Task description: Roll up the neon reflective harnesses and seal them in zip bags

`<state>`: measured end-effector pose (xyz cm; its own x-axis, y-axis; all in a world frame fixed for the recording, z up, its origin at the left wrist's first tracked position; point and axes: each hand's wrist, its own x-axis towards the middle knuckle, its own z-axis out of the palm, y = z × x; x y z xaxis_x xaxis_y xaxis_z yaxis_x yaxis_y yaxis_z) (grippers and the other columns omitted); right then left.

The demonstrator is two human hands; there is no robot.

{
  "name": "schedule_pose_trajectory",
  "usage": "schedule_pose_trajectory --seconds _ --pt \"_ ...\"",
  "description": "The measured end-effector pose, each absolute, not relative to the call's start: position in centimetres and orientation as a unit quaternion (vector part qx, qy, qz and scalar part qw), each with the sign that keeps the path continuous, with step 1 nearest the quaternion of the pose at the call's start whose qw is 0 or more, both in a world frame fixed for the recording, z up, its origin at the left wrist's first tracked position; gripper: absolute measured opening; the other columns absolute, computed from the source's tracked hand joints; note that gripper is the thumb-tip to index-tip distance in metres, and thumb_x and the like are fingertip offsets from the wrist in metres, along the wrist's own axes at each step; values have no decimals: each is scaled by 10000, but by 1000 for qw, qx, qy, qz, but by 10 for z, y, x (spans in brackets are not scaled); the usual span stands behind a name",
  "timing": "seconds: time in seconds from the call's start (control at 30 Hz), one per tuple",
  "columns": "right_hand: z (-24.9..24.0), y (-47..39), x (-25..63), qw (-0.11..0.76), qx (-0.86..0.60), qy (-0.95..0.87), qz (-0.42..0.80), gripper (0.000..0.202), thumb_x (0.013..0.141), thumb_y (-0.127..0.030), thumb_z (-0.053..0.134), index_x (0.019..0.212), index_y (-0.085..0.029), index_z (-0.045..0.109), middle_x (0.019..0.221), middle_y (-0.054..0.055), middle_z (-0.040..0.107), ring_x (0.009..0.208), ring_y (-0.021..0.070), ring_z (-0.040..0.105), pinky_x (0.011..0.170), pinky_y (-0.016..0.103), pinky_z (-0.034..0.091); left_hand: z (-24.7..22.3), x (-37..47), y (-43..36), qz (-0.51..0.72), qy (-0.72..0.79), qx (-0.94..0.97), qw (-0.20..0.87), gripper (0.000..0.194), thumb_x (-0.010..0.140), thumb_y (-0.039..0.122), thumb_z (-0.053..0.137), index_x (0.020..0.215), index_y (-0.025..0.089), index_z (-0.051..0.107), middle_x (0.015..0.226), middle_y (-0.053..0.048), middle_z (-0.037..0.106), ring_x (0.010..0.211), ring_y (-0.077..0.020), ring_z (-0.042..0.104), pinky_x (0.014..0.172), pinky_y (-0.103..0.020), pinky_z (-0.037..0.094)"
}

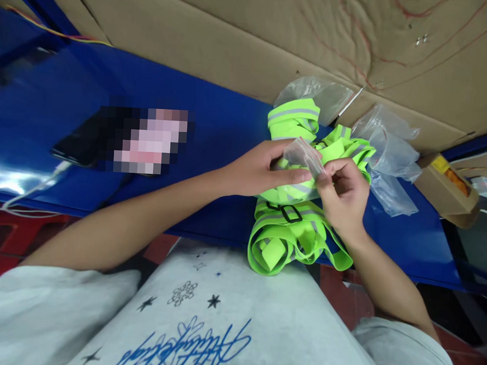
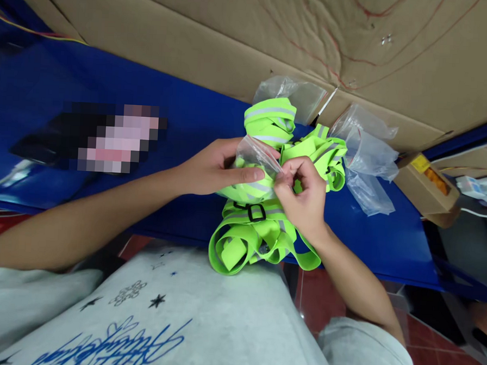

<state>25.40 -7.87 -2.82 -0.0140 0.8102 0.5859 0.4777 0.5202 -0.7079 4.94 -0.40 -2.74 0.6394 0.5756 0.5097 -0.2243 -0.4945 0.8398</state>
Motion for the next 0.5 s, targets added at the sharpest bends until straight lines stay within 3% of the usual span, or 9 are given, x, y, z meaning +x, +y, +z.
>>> schedule_pose_trajectory --seconds 0.2,0.33,0.5 --pt "-28 -79 256 509 -442 -725 139 64 927 -158 650 938 -203 607 776 -39 561 692 80 525 659 238 458 -28 48 -2 428 107 764 470 387 964 510 727 1198 202 733 1236 -60 762 1149 -212 718 1015 -325 567" --pt "-25 -81 255 491 -458 -734 104 66 930 -162 654 902 -198 606 752 -39 558 683 84 520 656 246 452 -28 50 -6 455 145 745 466 404 1056 569 537 1122 213 714 1024 -40 750 872 -168 700 753 -290 548" --pt "-23 -83 254 472 -458 -752 47 89 905 -142 644 869 -199 585 714 -44 555 647 83 515 627 244 442 -29 52 -14 486 187 739 427 436 1037 610 553 960 208 705 782 1 653 641 -117 560 562 -264 389"
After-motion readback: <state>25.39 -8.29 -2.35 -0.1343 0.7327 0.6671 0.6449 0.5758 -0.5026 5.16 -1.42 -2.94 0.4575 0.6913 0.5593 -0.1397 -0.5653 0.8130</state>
